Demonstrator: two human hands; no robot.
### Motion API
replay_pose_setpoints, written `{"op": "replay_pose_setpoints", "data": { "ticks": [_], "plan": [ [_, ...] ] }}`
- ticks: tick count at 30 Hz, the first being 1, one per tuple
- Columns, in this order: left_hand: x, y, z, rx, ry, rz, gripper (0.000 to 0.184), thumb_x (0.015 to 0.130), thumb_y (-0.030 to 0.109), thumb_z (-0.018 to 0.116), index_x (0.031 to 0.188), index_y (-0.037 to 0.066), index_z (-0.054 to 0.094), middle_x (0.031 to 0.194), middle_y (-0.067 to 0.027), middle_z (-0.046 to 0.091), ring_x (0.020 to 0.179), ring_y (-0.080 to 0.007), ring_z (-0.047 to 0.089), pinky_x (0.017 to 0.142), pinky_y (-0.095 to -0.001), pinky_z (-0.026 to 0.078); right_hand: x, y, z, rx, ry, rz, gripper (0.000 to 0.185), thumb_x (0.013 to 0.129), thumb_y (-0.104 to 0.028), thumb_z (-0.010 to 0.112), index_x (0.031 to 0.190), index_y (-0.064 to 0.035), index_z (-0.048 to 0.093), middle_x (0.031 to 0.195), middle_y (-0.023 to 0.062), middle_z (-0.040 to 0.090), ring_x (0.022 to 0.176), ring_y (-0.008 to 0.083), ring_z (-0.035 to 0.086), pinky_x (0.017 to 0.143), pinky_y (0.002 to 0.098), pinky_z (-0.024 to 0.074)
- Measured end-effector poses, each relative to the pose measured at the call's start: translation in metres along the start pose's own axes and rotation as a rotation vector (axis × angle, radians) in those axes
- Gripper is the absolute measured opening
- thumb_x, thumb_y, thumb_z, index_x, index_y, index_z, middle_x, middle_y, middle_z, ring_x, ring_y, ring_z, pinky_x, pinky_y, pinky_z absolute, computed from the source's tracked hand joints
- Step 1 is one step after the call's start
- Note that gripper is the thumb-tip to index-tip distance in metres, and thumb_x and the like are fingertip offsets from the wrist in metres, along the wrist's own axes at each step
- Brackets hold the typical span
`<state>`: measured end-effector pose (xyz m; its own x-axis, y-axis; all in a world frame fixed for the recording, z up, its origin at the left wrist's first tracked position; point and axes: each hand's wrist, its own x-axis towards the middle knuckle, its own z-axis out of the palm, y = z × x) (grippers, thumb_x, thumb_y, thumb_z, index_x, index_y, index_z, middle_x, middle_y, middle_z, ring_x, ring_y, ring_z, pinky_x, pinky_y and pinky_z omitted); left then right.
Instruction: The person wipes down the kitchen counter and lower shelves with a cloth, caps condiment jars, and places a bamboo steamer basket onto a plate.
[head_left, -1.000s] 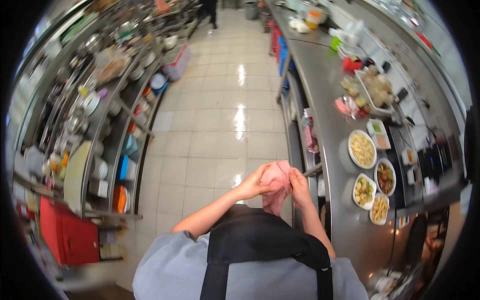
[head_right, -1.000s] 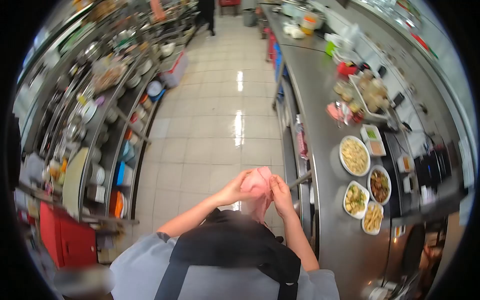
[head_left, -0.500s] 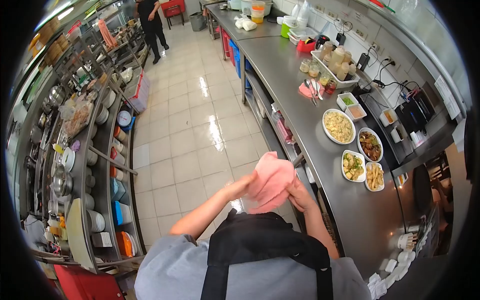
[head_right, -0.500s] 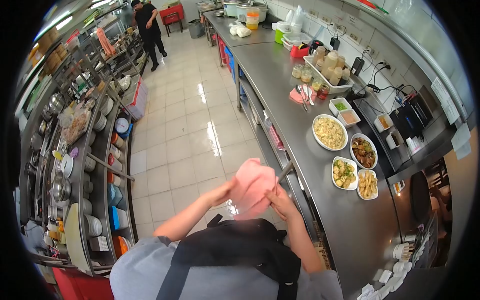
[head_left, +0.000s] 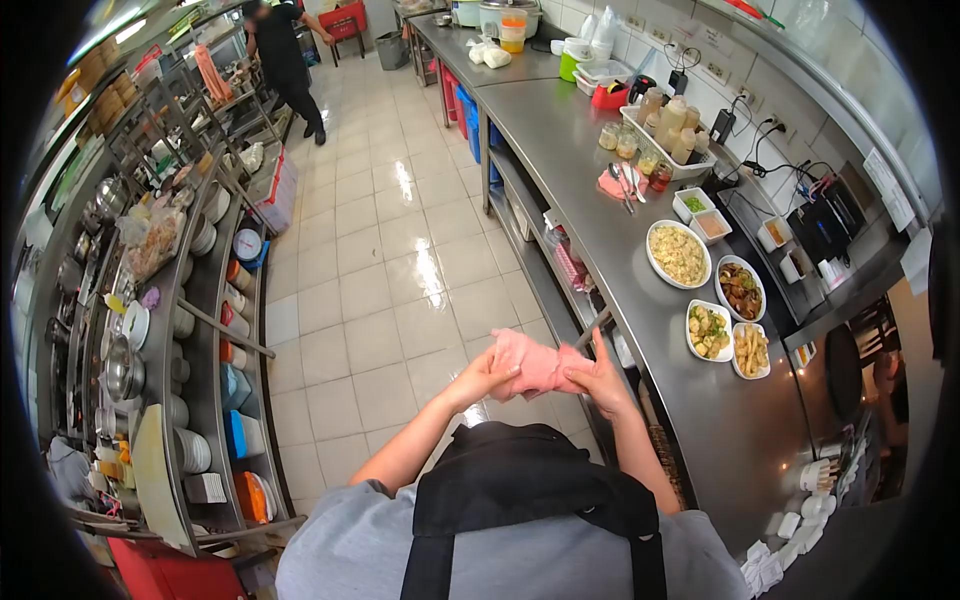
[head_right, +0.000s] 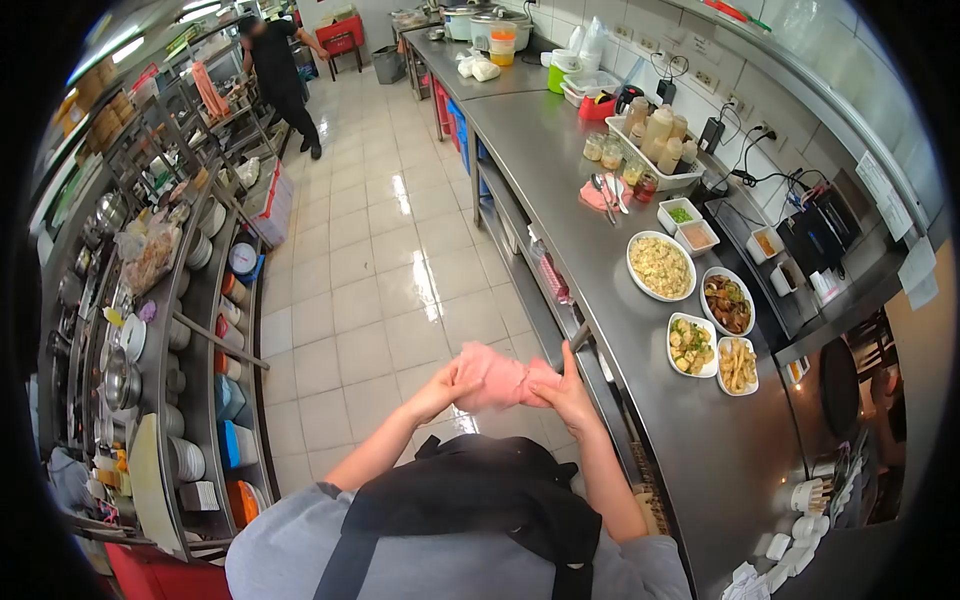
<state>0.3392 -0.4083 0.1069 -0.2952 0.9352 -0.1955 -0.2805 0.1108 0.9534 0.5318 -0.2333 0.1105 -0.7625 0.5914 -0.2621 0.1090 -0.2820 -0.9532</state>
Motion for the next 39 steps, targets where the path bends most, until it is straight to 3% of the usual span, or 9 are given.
{"op": "replay_pose_setpoints", "data": {
  "ticks": [7, 19, 21, 25, 27, 28, 31, 34, 39],
  "plan": [
    [-0.01, 0.019, -0.004, 0.039, 0.023, 0.011, 0.07, 0.088, 0.022, 0.071, 0.143, 0.0, 0.033, 0.137, -0.0137, 0.05, 0.127, -0.0202, 0.048, 0.105, -0.0343, 0.04, 0.001, -0.026, 0.015, 0.122, -0.142, -0.001, 0.05, 0.09, 0.003, 0.057, 0.139, -0.0004, 0.048, 0.123, 0.0087, 0.061, 0.108, 0.0136, 0.06, 0.092, 0.027, 0.0492],
    [-0.008, 0.006, -0.01, 0.658, 0.358, 0.035, 0.065, 0.079, 0.015, 0.067, 0.134, -0.002, 0.036, 0.131, -0.0249, 0.049, 0.122, -0.0338, 0.052, 0.101, -0.0373, 0.042, -0.03, -0.062, 0.049, -0.121, -0.171, -0.206, 0.045, 0.089, 0.006, 0.052, 0.134, 0.0002, 0.054, 0.116, 0.0054, 0.062, 0.095, 0.0091, 0.059, 0.08, 0.0227, 0.0504],
    [-0.023, 0.033, 0.005, 0.409, -0.03, 0.155, 0.055, 0.082, 0.011, 0.062, 0.131, -0.001, 0.041, 0.13, -0.0206, 0.05, 0.118, -0.0317, 0.054, 0.097, -0.0381, 0.045, -0.036, -0.068, 0.051, -0.118, -0.19, -0.208, 0.045, 0.09, 0.006, 0.05, 0.134, -0.0016, 0.054, 0.117, 0.0051, 0.062, 0.095, 0.009, 0.058, 0.077, 0.0219, 0.0508],
    [-0.005, 0.002, 0.016, 0.601, -0.11, 0.468, 0.046, 0.085, 0.005, 0.056, 0.129, -0.001, 0.046, 0.126, -0.0142, 0.054, 0.117, -0.0241, 0.055, 0.097, -0.037, 0.045, -0.043, -0.063, 0.061, -0.145, -0.368, 0.023, 0.047, 0.087, 0.003, 0.048, 0.132, -0.0038, 0.056, 0.113, 0.0059, 0.061, 0.093, 0.0098, 0.059, 0.074, 0.0207, 0.0484],
    [-0.001, 0.006, 0.01, 0.403, -0.149, -0.016, 0.049, 0.086, 0.005, 0.055, 0.133, -0.001, 0.045, 0.124, -0.0097, 0.058, 0.113, -0.0175, 0.055, 0.097, -0.0344, 0.045, -0.042, -0.066, 0.065, -0.465, -0.303, -0.422, 0.05, 0.085, 0.005, 0.045, 0.132, -0.0038, 0.057, 0.114, 0.0049, 0.061, 0.092, 0.0094, 0.058, 0.079, 0.0217, 0.0474],
    [0.004, -0.016, 0.005, 0.29, -0.043, 0.127, 0.047, 0.085, 0.004, 0.051, 0.132, 0.003, 0.051, 0.104, 0.0002, 0.062, 0.089, -0.0092, 0.055, 0.079, -0.0267, 0.046, -0.045, -0.074, 0.061, -0.421, -0.283, -0.399, 0.051, 0.083, 0.006, 0.041, 0.13, -0.0027, 0.058, 0.118, 0.0039, 0.061, 0.095, 0.0098, 0.058, 0.084, 0.023, 0.0464],
    [0.008, -0.023, -0.019, 0.175, 0.052, -0.014, 0.042, 0.086, 0.008, 0.048, 0.128, 0.001, 0.052, 0.103, -0.0011, 0.061, 0.085, -0.0099, 0.054, 0.075, -0.0277, 0.047, -0.05, -0.085, 0.042, -0.24, -0.156, -0.224, 0.05, 0.082, 0.006, 0.039, 0.127, -0.0019, 0.06, 0.117, 0.0043, 0.062, 0.095, 0.0099, 0.058, 0.084, 0.0232, 0.0467],
    [-0.005, -0.011, -0.041, 0.022, 0.215, -0.142, 0.038, 0.09, 0.011, 0.047, 0.125, -0.004, 0.053, 0.116, -0.0121, 0.064, 0.107, -0.0166, 0.059, 0.092, -0.0318, 0.048, -0.052, -0.091, 0.007, -0.174, -0.089, -0.017, 0.051, 0.081, 0.008, 0.041, 0.128, -0.0035, 0.059, 0.109, 0.0066, 0.064, 0.09, 0.0086, 0.059, 0.08, 0.0222, 0.0485],
    [-0.013, 0.0, -0.051, -0.501, 0.268, -0.056, 0.039, 0.094, 0.022, 0.056, 0.124, -0.003, 0.055, 0.117, -0.0138, 0.063, 0.104, -0.0199, 0.064, 0.089, -0.0353, 0.053, -0.053, -0.086, 0.002, 0.349, 0.093, -0.16, 0.055, 0.089, 0.002, 0.052, 0.143, -0.0057, 0.042, 0.102, 0.004, 0.064, 0.09, 0.009, 0.06, 0.079, 0.0244, 0.0513]
  ]
}}
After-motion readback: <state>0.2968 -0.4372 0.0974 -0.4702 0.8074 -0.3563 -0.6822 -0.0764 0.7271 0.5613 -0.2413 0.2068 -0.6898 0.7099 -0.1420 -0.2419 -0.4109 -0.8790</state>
